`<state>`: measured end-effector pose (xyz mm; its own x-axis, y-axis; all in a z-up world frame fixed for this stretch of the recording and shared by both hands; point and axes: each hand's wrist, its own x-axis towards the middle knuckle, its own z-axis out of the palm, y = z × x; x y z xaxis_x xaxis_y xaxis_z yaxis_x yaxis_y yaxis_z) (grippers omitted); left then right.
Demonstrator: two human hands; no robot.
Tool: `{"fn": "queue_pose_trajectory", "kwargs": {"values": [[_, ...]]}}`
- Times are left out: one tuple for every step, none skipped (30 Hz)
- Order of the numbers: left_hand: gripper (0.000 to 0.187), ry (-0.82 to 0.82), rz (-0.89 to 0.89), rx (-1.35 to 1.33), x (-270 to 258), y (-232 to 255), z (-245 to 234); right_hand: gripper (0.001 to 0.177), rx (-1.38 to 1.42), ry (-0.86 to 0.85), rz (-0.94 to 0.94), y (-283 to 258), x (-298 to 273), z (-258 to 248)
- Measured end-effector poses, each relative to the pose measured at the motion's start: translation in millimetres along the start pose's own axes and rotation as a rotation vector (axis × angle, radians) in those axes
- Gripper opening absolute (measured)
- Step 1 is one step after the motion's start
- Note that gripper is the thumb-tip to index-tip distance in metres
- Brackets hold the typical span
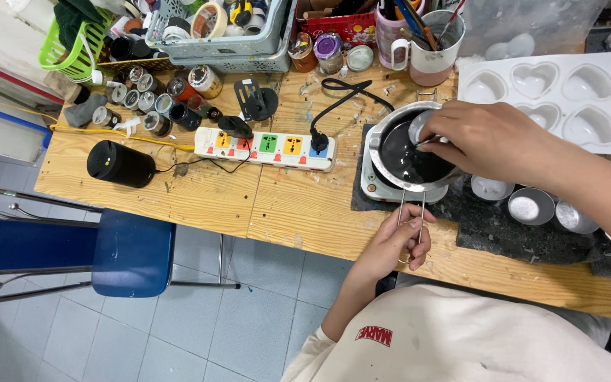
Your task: Stirring liquid wax in a small pot using a metal scoop and cleaning the small metal molds with a brush.
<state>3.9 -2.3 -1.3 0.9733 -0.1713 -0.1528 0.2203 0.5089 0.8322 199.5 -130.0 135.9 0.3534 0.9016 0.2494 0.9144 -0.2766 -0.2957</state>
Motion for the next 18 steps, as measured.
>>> {"fn": "queue_pose_trajectory", "kwargs": {"values": [[0.020, -0.001, 0.000, -0.001, -0.2, 0.5, 0.1, 0.021, -0.001, 0.000, 0.001, -2.1, -0.7, -2.7], [0.021, 0.006, -0.010, 0.001, -0.4, 1.0, 0.3, 0.021, -0.013, -0.052, 0.039, -4.3, -1.3, -5.3], [0.021, 0.015, -0.019, 0.000, -0.7, 1.2, 0.7, 0.021, -0.026, -0.104, 0.076, -6.5, -1.8, -8.1], [0.021, 0.015, -0.019, -0.002, -0.1, 0.3, 0.3, 0.021, -0.027, -0.106, 0.076, -7.3, -1.9, -7.3], [0.021, 0.003, -0.005, 0.005, 0.2, -0.5, -0.3, 0.022, -0.058, -0.174, 0.109, -8.2, -2.0, -6.2], [0.021, -0.010, 0.009, 0.011, 0.5, -1.3, -0.7, 0.024, -0.089, -0.241, 0.142, -9.1, -2.2, -5.3], [0.021, -0.010, 0.009, 0.011, 0.5, -1.7, -0.9, 0.024, -0.089, -0.241, 0.142, -5.7, -1.7, 2.1], [0.021, -0.006, 0.008, 0.010, 0.5, -2.1, -0.9, 0.023, -0.054, -0.235, 0.153, -2.3, -1.3, 9.4], [0.020, -0.002, 0.009, 0.010, 0.8, -2.0, -1.2, 0.023, -0.020, -0.228, 0.162, 1.2, -0.1, 16.6], [0.020, -0.001, 0.010, 0.011, 0.9, -2.6, -1.5, 0.023, -0.020, -0.227, 0.160, 3.1, 1.3, 21.0], [0.020, -0.003, 0.011, 0.006, 0.6, -3.3, -1.9, 0.022, 0.054, -0.125, 0.090, 4.8, 2.9, 25.7], [0.020, -0.006, 0.012, 0.001, 0.4, -4.0, -2.2, 0.021, 0.126, -0.021, 0.021, 6.5, 4.4, 30.4], [0.020, -0.005, 0.013, 0.002, 0.4, -4.0, -2.4, 0.021, 0.126, -0.019, 0.019, 6.8, 7.1, 33.5], [0.020, -0.003, 0.009, -0.004, 0.4, -4.0, -2.6, 0.020, 0.162, 0.011, 0.010, 7.3, 9.9, 36.6], [0.020, -0.002, 0.004, -0.011, 0.1, -4.2, -2.6, 0.018, 0.198, 0.042, 0.004, 7.5, 12.0, 39.9], [0.020, -0.002, 0.003, -0.010, 0.0, -3.7, -2.4, 0.018, 0.199, 0.043, 0.004, 9.0, 13.1, 41.8], [0.020, -0.001, 0.000, -0.007, 0.2, -3.4, -2.1, 0.018, 0.217, 0.073, -0.005, 10.7, 14.3, 43.6], [0.021, 0.000, -0.003, -0.003, 0.3, -3.0, -1.9, 0.019, 0.236, 0.102, -0.014, 12.3, 15.5, 45.5]]}}
